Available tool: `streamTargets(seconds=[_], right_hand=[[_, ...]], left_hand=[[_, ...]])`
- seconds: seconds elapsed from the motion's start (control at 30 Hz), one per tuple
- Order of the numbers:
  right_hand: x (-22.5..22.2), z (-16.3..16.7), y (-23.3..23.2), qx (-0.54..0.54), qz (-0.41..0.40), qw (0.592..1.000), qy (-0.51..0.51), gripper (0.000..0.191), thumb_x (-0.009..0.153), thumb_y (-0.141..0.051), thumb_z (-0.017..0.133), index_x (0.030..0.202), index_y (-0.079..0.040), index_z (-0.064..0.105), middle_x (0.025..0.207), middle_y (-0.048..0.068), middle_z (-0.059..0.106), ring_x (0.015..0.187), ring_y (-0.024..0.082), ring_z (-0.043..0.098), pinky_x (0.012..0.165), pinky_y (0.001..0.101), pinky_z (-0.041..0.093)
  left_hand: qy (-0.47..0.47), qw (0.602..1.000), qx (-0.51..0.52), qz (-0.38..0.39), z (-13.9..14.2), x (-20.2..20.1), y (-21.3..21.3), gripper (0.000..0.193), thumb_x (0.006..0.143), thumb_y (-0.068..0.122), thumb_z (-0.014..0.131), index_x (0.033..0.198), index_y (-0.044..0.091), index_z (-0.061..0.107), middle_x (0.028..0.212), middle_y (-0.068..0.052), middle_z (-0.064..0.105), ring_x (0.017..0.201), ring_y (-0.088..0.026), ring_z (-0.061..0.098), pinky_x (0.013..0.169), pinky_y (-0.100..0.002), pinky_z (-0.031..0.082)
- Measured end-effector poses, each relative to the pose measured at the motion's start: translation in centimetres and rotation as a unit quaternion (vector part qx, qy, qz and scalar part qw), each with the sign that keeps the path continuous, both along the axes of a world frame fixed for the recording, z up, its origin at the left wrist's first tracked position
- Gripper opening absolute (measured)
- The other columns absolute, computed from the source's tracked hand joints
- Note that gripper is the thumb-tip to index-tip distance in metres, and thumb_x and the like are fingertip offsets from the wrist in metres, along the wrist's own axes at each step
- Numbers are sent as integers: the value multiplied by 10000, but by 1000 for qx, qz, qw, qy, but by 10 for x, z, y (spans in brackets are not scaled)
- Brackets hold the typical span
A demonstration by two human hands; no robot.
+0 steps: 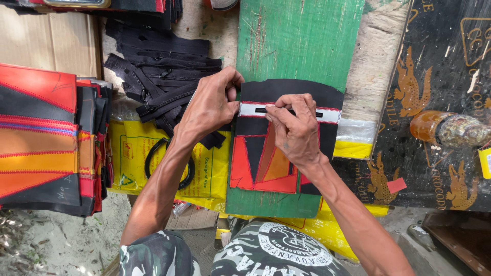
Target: The person assembles patchwork fabric pouches at a workbench. They thread a zipper through a slot in a pouch front, align and press the zipper into place, apply glue from a jar to the pouch edge, and stack the finished pouches with others on the table.
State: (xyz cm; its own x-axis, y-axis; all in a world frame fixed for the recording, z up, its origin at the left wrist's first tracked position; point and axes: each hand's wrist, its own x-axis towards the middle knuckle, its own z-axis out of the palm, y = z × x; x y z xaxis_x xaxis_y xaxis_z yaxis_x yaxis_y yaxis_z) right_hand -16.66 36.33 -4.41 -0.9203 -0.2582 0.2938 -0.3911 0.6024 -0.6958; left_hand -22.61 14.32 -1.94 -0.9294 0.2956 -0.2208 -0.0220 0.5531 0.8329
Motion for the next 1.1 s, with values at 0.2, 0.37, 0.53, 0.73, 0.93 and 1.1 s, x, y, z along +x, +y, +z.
streamTargets(seconds=[0.2, 0.37, 0.53, 0.73, 0.93, 1.1], right_hand=[[-1, -4, 2, 0, 17, 1000, 27, 276, 862, -3, 808, 1111, -121, 791, 1028, 28, 625, 982, 235, 539, 885, 393, 404], [-1, -3, 0, 6, 17, 1000, 26, 257, 880, -44, 827, 1121, -122, 789, 1026, 25, 609, 967, 226, 530, 866, 394, 390], [-1, -4, -4, 3, 1, 1000, 22, 251, 869, -96, 851, 1108, -137, 787, 1014, 13, 606, 947, 213, 520, 843, 388, 376], [-3, -2, -4, 14, 7, 1000, 26, 281, 869, -97, 849, 1138, -154, 792, 1013, 7, 599, 949, 215, 501, 844, 385, 364], [-3, -1, -5, 18, 2, 1000, 19, 287, 876, -94, 838, 1151, -155, 788, 1010, 11, 590, 943, 214, 492, 845, 385, 356], [-4, -3, -6, 17, 0, 1000, 25, 287, 874, -104, 839, 1151, -159, 785, 1008, 9, 589, 946, 215, 493, 850, 387, 352]], left_hand=[[1, 1000, 6, -5, 0, -1, -1, 350, 703, -79, 726, 1035, -32, 622, 706, -70, 594, 644, -172, 623, 599, -332, 506], [-26, 1000, -1, -10, 0, -1, -1, 333, 710, -75, 721, 1023, -28, 618, 690, -75, 582, 628, -176, 610, 580, -340, 495], [8, 999, -4, -31, -1, -2, -1, 357, 706, -73, 721, 1039, -23, 601, 711, -88, 570, 636, -215, 596, 595, -369, 492], [10, 999, -20, -47, -1, -3, -2, 390, 693, -55, 736, 1051, -15, 586, 740, -103, 568, 665, -255, 598, 616, -395, 490], [11, 998, -31, -59, -1, -5, -1, 428, 684, -4, 790, 1047, -19, 564, 742, -121, 558, 669, -283, 586, 620, -416, 479], [20, 997, -25, -66, -1, -6, -1, 450, 692, 25, 809, 1053, -16, 544, 738, -127, 546, 662, -291, 572, 608, -424, 469]])
